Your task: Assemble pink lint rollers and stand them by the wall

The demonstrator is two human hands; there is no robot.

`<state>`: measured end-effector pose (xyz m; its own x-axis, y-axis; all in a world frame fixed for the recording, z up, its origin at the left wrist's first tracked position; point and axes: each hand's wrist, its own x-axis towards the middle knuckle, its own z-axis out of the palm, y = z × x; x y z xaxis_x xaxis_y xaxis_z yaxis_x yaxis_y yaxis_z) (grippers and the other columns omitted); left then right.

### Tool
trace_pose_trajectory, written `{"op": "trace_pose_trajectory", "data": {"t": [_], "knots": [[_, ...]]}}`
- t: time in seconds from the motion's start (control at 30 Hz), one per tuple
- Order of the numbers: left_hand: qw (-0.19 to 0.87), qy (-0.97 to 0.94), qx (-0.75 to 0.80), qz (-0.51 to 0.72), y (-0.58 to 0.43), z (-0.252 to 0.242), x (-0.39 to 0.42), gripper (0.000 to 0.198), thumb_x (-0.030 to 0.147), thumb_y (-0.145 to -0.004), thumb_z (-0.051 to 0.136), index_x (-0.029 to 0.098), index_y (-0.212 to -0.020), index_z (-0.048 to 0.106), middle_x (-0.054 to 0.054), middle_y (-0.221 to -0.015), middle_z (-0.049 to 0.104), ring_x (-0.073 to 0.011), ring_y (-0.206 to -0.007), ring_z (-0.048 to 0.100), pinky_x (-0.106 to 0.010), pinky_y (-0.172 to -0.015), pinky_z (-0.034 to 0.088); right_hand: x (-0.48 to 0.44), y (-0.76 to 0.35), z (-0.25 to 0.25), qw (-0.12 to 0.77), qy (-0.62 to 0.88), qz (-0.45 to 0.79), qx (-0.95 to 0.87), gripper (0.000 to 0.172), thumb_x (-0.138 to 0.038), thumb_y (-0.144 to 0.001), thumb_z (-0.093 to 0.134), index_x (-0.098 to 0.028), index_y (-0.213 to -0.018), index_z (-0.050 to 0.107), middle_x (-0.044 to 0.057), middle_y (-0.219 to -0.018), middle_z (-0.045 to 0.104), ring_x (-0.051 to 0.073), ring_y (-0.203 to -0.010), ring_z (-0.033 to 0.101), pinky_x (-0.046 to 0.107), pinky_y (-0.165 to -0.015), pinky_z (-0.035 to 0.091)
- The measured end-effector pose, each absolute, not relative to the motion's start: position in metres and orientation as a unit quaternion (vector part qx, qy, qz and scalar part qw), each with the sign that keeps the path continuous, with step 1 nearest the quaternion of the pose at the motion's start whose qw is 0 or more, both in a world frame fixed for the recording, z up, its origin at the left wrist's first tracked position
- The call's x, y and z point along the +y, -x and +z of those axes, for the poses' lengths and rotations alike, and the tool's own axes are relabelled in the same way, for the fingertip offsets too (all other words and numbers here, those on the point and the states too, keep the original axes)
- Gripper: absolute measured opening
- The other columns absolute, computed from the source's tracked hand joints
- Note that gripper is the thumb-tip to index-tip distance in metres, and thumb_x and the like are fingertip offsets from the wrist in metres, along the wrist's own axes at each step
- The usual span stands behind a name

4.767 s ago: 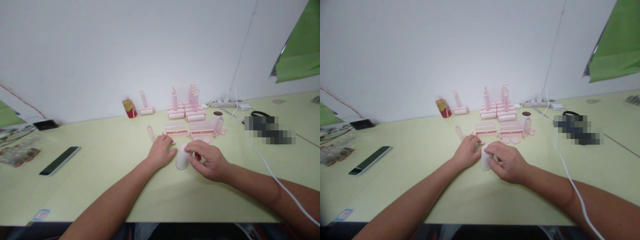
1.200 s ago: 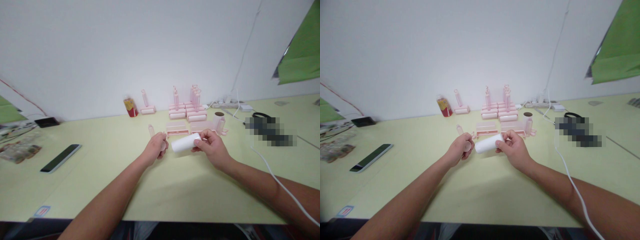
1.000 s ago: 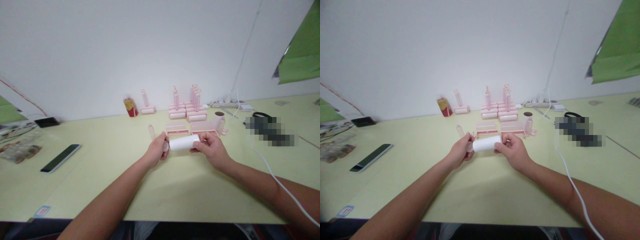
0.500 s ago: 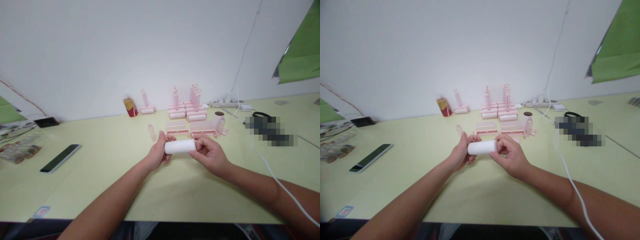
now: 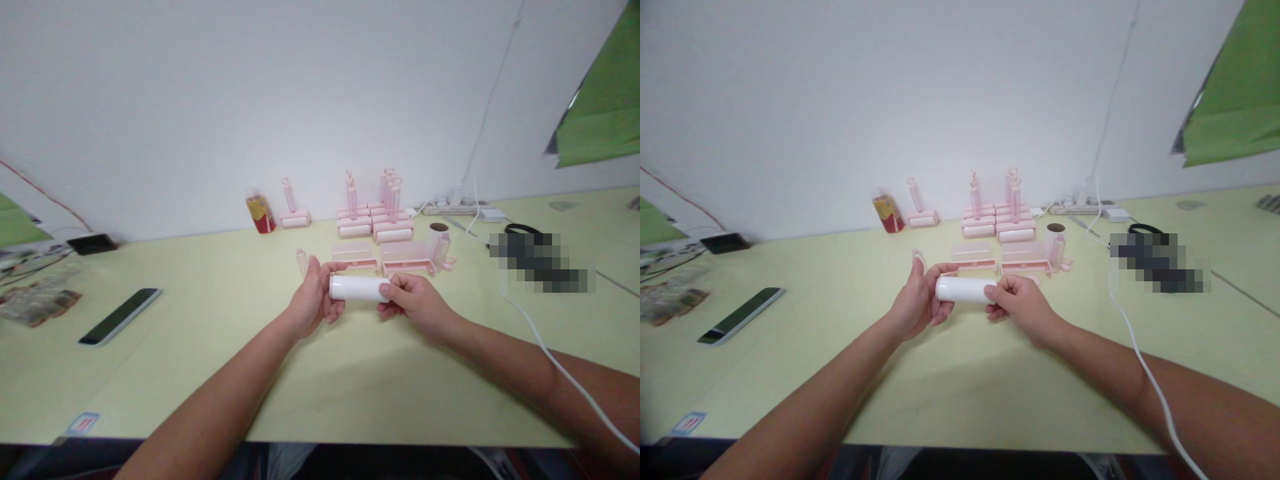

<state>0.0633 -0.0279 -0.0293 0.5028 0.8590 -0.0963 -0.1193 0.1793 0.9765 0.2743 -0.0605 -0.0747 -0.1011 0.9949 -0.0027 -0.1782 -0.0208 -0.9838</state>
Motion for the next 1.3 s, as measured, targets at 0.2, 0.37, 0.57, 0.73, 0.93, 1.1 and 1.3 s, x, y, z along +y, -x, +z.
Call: {"op": "trace_pose_trajectory", "data": {"t": [0.2,0.37,0.57,0.73,0.93,1.1,1.3], "knots": [[0.644,-0.547,0.353,0.402,-0.064,-0.035,-0.025,0.075,0.082,-0.084,0.025,0.021,-0.123,0.042,-0.007,-0.098,0.058,-0.0141,-0.060,0.062,-0.017,-0.030,0.034,-0.060,-0.276,-0.070,0.549,0.391,0.621,-0.400,0.035,-0.046,-0.078,0.076,-0.017,-0.074,0.057,0.001,-0.060,0.065,0.013,-0.054,0.063,0.025,-0.054,0.059],[0.504,-0.586,0.381,0.508,-0.060,-0.042,-0.021,0.060,0.071,-0.090,0.036,0.023,-0.124,0.042,-0.008,-0.115,0.049,-0.0109,-0.069,0.060,-0.016,-0.034,0.036,-0.054,-0.279,-0.072,0.585,0.379,0.630,-0.344,0.029,-0.041,-0.080,0.076,-0.016,-0.089,0.064,-0.001,-0.065,0.062,0.011,-0.054,0.061,0.024,-0.050,0.059],[0.340,-0.622,0.407,0.576,-0.061,-0.039,-0.031,0.048,0.049,-0.091,0.049,0.025,-0.130,0.036,-0.009,-0.125,0.045,-0.0120,-0.078,0.058,-0.020,-0.045,0.040,-0.050,-0.281,-0.074,0.608,0.372,0.634,-0.300,0.023,-0.036,-0.082,0.074,-0.017,-0.092,0.065,0.000,-0.068,0.063,0.011,-0.053,0.060,0.023,-0.049,0.058],[0.348,-0.739,0.383,0.430,-0.066,-0.040,-0.044,0.046,0.030,-0.083,0.060,0.021,-0.127,0.048,-0.007,-0.113,0.053,-0.0113,-0.074,0.053,-0.022,-0.056,0.041,-0.051,-0.281,-0.073,0.608,0.371,0.636,-0.297,0.024,-0.037,-0.083,0.073,-0.017,-0.095,0.064,0.001,-0.070,0.064,0.011,-0.053,0.060,0.023,-0.049,0.058],[0.315,-0.792,0.354,0.385,-0.060,-0.038,-0.040,0.043,0.021,-0.084,0.057,0.021,-0.127,0.050,-0.009,-0.123,0.050,-0.0129,-0.081,0.055,-0.022,-0.058,0.042,-0.047,-0.284,-0.074,0.618,0.366,0.628,-0.300,0.024,-0.036,-0.083,0.073,-0.018,-0.094,0.062,0.000,-0.070,0.063,0.012,-0.054,0.061,0.025,-0.053,0.060],[0.318,-0.814,0.335,0.353,-0.054,-0.032,-0.034,0.053,0.011,-0.079,0.053,0.021,-0.131,0.052,-0.010,-0.125,0.052,-0.0122,-0.079,0.055,-0.021,-0.058,0.042,-0.046,-0.284,-0.074,0.630,0.342,0.626,-0.308,0.027,-0.034,-0.078,0.078,-0.020,-0.090,0.058,-0.001,-0.075,0.065,0.012,-0.060,0.063,0.028,-0.060,0.062],[0.337,-0.822,0.330,0.319,-0.056,-0.038,-0.034,0.063,0.007,-0.074,0.051,0.023,-0.135,0.051,-0.009,-0.124,0.056,-0.0103,-0.073,0.053,-0.021,-0.059,0.040,-0.041,-0.288,-0.077,0.639,0.372,0.593,-0.320,0.032,-0.036,-0.074,0.080,-0.022,-0.088,0.054,-0.003,-0.074,0.062,0.011,-0.061,0.061,0.027,-0.060,0.062]]}}
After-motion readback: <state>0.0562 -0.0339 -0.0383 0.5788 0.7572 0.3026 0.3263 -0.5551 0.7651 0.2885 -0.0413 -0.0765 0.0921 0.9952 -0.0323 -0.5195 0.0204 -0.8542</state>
